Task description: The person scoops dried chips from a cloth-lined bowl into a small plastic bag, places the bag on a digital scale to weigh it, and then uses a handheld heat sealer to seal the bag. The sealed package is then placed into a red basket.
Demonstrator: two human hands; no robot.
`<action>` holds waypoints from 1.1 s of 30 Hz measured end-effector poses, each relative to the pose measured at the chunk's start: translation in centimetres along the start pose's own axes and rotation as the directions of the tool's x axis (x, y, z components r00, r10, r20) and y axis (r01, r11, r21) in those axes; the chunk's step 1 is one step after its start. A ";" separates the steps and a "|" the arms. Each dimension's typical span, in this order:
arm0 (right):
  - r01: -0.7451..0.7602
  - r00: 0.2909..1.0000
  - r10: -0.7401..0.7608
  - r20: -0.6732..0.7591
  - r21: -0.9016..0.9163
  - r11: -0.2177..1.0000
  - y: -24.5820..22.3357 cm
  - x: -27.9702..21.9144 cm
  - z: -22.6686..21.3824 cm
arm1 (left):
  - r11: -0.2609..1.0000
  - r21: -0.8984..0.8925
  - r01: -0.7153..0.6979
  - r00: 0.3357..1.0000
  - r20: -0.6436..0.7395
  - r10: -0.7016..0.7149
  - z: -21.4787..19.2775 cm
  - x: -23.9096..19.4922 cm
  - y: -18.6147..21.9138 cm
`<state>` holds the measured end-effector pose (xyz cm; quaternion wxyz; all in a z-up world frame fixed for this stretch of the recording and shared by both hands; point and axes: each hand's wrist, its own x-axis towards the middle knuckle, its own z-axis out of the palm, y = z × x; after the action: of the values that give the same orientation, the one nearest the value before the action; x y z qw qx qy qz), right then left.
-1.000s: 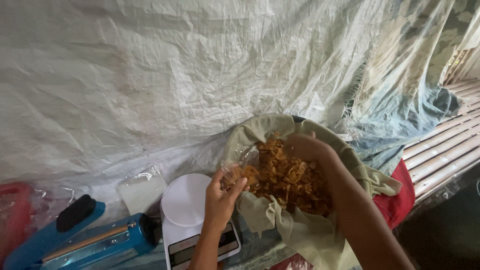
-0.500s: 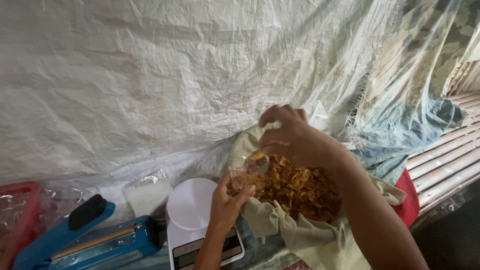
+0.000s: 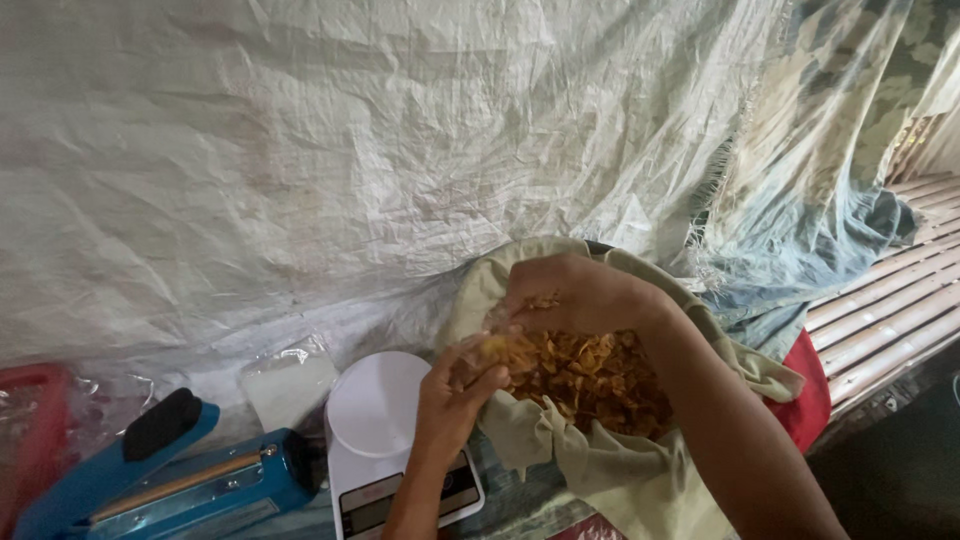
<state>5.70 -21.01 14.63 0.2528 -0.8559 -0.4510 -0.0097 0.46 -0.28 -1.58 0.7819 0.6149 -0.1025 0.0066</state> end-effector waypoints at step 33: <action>-0.600 0.793 0.604 -0.085 0.068 0.797 19.6 -3.7 5.0 | 0.998 -0.056 -0.010 0.995 -0.100 0.004 -0.4 0.2 0.7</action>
<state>17.64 -30.77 1.08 0.2817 -0.9483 -0.1420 0.0356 0.64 0.28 -1.00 0.8030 0.5912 -0.0656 0.0374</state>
